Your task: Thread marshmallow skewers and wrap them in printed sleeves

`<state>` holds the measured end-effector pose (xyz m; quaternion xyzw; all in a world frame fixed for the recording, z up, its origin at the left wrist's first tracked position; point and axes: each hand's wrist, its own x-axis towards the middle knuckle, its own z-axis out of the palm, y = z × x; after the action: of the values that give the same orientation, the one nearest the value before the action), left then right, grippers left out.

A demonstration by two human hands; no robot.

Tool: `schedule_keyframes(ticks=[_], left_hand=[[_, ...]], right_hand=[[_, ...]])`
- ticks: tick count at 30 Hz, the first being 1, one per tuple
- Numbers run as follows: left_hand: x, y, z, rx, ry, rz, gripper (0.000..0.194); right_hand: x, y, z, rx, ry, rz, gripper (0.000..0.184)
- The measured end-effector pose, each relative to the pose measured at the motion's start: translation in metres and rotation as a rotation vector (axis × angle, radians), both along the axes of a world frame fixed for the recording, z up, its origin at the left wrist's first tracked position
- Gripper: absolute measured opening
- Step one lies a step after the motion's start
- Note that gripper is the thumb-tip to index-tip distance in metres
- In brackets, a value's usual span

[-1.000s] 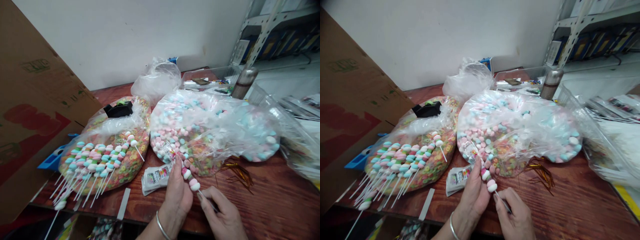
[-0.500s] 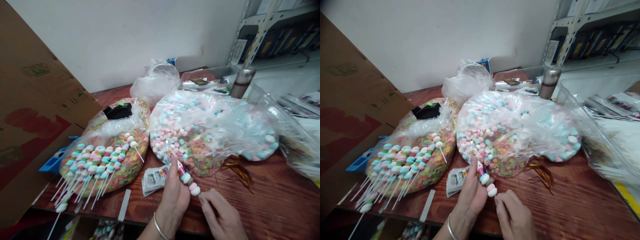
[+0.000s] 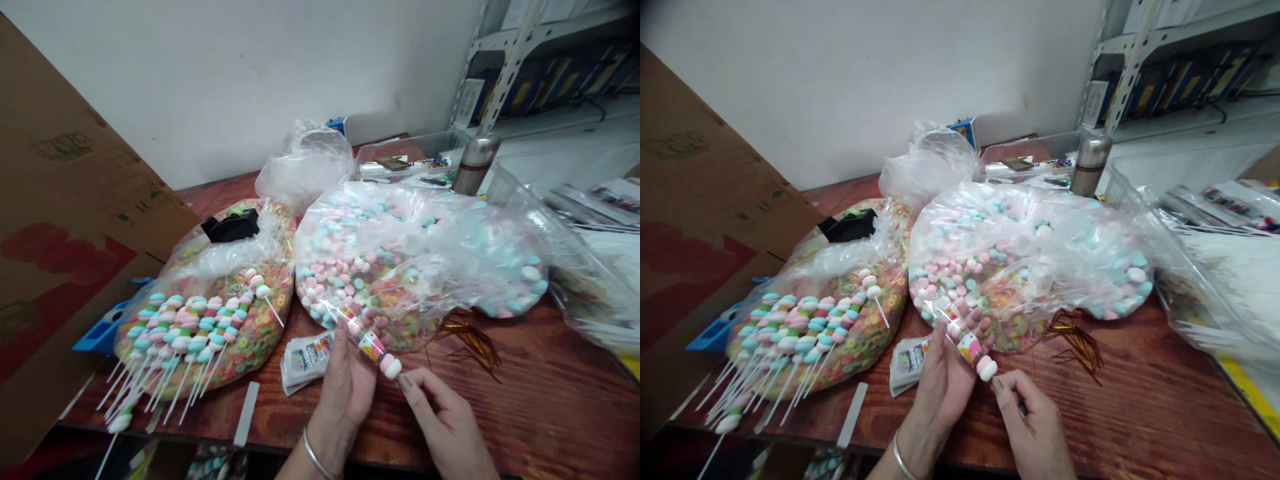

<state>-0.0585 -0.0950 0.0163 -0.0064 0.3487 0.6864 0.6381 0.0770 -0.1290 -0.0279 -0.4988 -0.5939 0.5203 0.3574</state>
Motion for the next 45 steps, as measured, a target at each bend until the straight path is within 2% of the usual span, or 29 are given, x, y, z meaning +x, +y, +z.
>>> schedule_keyframes(ticks=[2,4,8,10,14,20,21,23,27,29,32,36,39,41,43,45], left_hand=[[-0.003,0.003,0.000,0.006,0.031,0.023,0.031],[0.004,0.002,-0.001,-0.007,0.069,0.017,0.027],[0.027,-0.008,-0.007,-0.024,0.030,-0.044,0.024],[0.030,-0.010,-0.009,-0.041,-0.021,-0.057,0.028],[0.016,-0.004,-0.007,-0.071,0.000,-0.023,0.035],[0.003,0.003,-0.003,-0.039,0.019,0.011,0.029],[0.002,0.003,-0.002,-0.038,0.006,0.016,0.029],[0.002,0.004,0.001,-0.039,-0.013,0.032,0.030],[0.003,0.006,0.004,-0.034,-0.039,0.068,0.030],[0.005,0.006,0.003,-0.022,-0.080,0.059,0.030],[0.007,0.004,0.000,-0.037,-0.159,0.016,0.030],[0.006,0.004,0.000,-0.077,-0.177,0.001,0.033],[0.003,0.006,0.003,-0.097,-0.063,0.000,0.032],[-0.001,0.007,0.004,-0.126,0.023,-0.045,0.034],[-0.006,0.007,0.005,-0.169,0.075,-0.108,0.035],[-0.010,0.006,0.007,-0.232,0.111,-0.154,0.034]], right_hand=[[-0.001,0.000,0.000,-0.006,0.029,0.048,0.032],[-0.004,-0.001,-0.001,0.055,0.020,0.083,0.029],[-0.012,-0.001,-0.008,0.270,-0.072,0.002,0.022],[-0.011,-0.001,-0.010,0.319,-0.124,0.005,0.022],[-0.003,-0.002,-0.011,0.333,-0.194,0.057,0.020],[0.007,-0.008,-0.018,0.506,-0.194,0.054,0.019],[0.007,-0.009,-0.018,0.469,-0.155,0.077,0.019],[0.005,-0.011,-0.016,0.245,-0.033,0.136,0.022],[-0.003,-0.012,-0.007,-0.505,0.429,0.191,0.044],[-0.008,-0.011,-0.003,-0.758,0.708,0.209,0.045],[-0.012,-0.008,0.003,-0.879,0.986,0.253,0.037],[-0.016,-0.006,0.006,-0.923,1.088,0.267,0.034],[-0.014,-0.005,0.001,-0.846,0.921,0.228,0.041],[-0.009,-0.005,-0.005,-0.607,0.619,0.179,0.043],[-0.001,-0.003,-0.013,-0.156,0.245,0.122,0.035],[0.008,-0.001,-0.021,0.399,-0.096,0.063,0.020]])
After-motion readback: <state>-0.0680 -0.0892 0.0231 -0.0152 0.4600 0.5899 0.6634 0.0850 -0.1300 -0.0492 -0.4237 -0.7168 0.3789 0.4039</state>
